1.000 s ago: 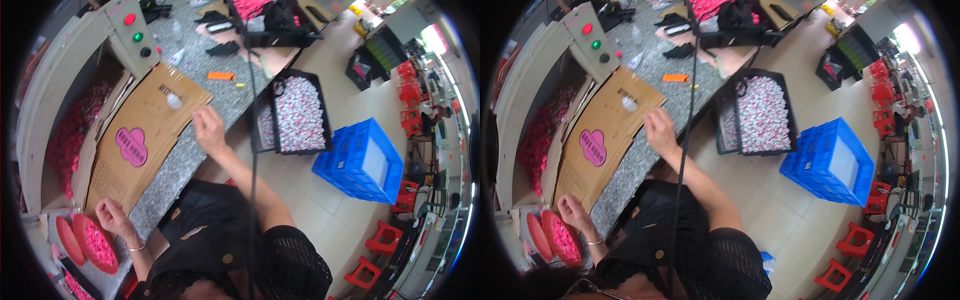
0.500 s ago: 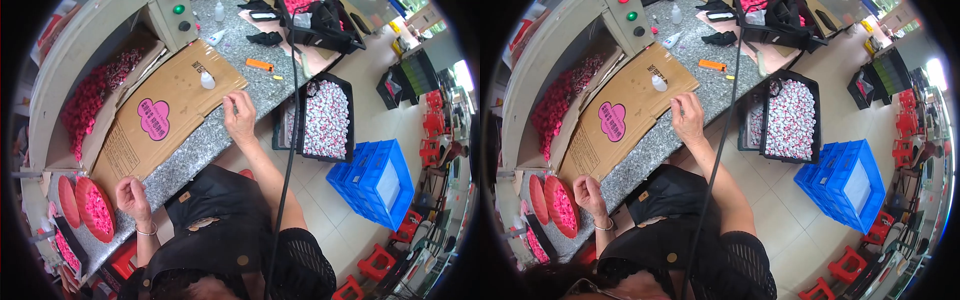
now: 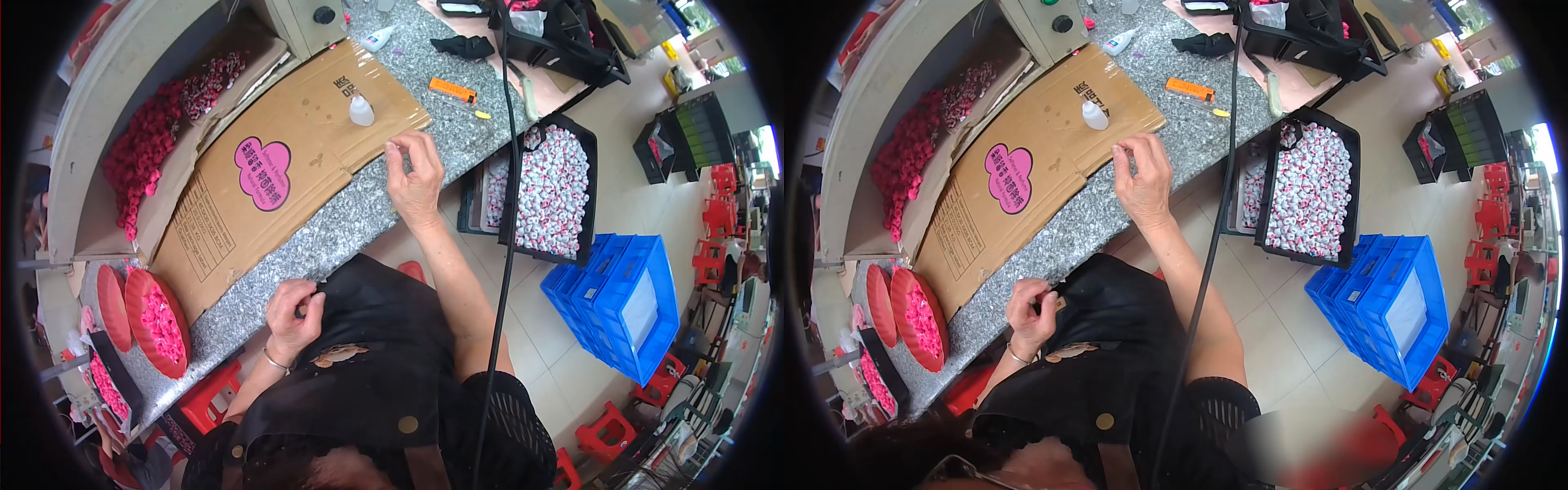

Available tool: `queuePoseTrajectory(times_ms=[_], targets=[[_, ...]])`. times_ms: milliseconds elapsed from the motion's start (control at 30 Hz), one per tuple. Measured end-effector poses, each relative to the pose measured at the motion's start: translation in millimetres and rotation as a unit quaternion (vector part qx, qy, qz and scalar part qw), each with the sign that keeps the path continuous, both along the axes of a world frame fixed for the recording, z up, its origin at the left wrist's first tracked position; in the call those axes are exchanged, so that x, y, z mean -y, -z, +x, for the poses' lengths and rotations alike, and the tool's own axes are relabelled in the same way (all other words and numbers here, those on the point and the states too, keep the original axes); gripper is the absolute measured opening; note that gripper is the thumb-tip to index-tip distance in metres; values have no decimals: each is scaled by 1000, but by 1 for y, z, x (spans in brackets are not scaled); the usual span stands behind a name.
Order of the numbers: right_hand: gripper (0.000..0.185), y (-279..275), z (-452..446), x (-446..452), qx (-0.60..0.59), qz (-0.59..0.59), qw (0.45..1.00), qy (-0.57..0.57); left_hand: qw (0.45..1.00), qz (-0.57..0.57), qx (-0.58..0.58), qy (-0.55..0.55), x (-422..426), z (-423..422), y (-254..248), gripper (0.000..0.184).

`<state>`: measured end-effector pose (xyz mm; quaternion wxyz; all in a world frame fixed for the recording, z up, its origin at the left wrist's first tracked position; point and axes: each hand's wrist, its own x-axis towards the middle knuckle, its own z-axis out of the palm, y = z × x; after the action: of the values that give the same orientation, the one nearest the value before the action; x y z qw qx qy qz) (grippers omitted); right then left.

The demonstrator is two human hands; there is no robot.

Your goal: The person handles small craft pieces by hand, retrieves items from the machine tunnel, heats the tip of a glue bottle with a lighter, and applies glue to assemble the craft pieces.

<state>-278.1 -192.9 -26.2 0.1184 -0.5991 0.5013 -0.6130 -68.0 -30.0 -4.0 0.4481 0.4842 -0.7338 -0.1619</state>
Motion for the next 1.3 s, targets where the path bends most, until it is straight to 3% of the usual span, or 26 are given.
queuePoseTrajectory(times_ms=[367, 633, 1000, 1200, 1300], targets=[[13, 7, 1, 0, -32, -29, 999, 5, 1000, -2, 8, 7, -18, -6, 25, 28], [13, 6, 6, -1, -46, -35, 998, 22, 992, 66, -32, 104, -40, -9, 32, 22], [8, -5, 12, -4, -100, 0, 995, -12, 996, -23, -45, 71, -30, 2, 12, 22], [42, 8, -1, 6, -60, 91, 994, 2, 993, -82, -78, 42, -20, 8, 8, 22], [61, -8, 8, 16, -138, 91, 986, -4, 992, -89, -88, 33, -19, 9, 5, 21]])
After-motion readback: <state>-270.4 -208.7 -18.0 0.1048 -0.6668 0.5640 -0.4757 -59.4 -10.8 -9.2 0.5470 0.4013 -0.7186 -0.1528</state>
